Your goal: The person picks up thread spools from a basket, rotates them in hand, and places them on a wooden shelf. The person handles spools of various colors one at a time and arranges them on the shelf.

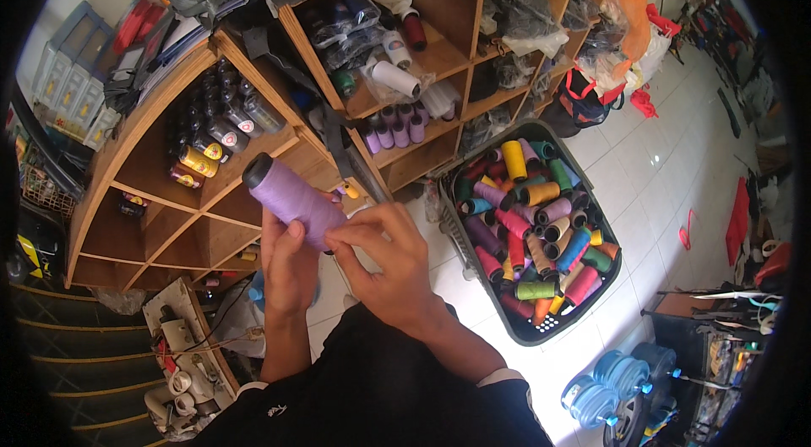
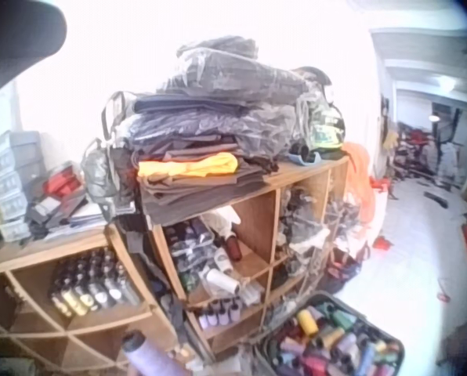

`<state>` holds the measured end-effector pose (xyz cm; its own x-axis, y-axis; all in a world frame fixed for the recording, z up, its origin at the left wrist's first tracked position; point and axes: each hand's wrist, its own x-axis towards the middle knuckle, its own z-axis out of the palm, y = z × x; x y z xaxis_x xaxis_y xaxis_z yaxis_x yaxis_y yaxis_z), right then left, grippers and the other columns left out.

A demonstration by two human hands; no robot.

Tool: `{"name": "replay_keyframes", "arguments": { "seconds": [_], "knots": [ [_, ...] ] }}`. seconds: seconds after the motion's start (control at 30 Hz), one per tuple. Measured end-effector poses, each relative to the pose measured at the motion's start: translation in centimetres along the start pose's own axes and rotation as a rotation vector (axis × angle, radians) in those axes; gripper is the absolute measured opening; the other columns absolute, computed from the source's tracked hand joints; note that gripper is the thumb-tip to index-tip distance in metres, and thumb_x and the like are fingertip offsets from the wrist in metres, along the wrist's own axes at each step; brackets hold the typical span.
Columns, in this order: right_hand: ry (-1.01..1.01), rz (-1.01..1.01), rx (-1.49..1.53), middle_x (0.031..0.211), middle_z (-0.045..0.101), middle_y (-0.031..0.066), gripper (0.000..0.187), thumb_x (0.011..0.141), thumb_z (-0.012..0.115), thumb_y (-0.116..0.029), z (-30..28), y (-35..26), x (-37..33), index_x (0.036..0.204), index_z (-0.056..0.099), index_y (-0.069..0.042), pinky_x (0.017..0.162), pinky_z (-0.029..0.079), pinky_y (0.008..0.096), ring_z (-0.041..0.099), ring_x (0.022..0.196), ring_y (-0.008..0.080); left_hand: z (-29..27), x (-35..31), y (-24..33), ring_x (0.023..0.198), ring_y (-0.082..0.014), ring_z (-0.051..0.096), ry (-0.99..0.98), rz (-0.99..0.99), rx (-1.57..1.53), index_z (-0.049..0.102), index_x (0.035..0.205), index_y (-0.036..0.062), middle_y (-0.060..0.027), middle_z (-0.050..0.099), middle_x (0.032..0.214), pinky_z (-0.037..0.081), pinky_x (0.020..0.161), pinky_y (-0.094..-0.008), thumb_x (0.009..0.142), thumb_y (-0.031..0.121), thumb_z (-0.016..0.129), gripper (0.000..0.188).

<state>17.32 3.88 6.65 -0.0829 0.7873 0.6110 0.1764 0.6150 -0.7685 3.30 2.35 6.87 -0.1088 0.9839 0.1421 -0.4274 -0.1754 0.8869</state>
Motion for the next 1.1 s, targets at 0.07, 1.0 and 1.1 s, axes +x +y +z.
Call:
{"name": "replay_keyframes", "arguments": {
  "seconds": [0.07,1.0,1.1],
  "knots": [
    [-0.011,-0.009,-0.002,0.084,0.060,0.0087,0.018,0.073,0.075,0.002,-0.1,-0.2,0.1,0.089,0.070,-0.005,0.066,0.047,0.0294,0.059,0.075,0.0208,-0.1,0.0,-0.1,0.111,-0.0219,0.053,0.071,0.009,0.002,0.033,0.138,0.0026,-0.0137,0.052,0.122,0.041,0.098,-0.0383,0.091,0.019,0.062,0.057],
    [0.318,0.161,0.218,0.088,0.051,0.0064,0.006,0.088,0.060,-0.001,-3.2,3.0,1.3,0.089,0.054,0.000,0.073,0.041,0.0244,0.049,0.079,0.0136,-1.9,0.6,0.4,0.115,-0.0303,0.045,-0.246,-0.104,-0.287,0.055,0.101,0.0032,-0.0129,0.049,0.105,0.038,0.093,-0.0437,0.068,0.061,0.065,0.067],
    [0.242,0.135,0.125,0.086,0.053,0.0066,0.006,0.087,0.061,-0.002,-2.3,3.9,0.7,0.087,0.055,-0.001,0.071,0.042,0.0255,0.050,0.077,0.0144,-1.9,0.6,0.2,0.115,-0.0301,0.045,-0.238,-0.085,-0.440,0.053,0.106,0.0024,-0.0125,0.049,0.105,0.039,0.094,-0.0438,0.072,0.056,0.067,0.064]
  ]
}}
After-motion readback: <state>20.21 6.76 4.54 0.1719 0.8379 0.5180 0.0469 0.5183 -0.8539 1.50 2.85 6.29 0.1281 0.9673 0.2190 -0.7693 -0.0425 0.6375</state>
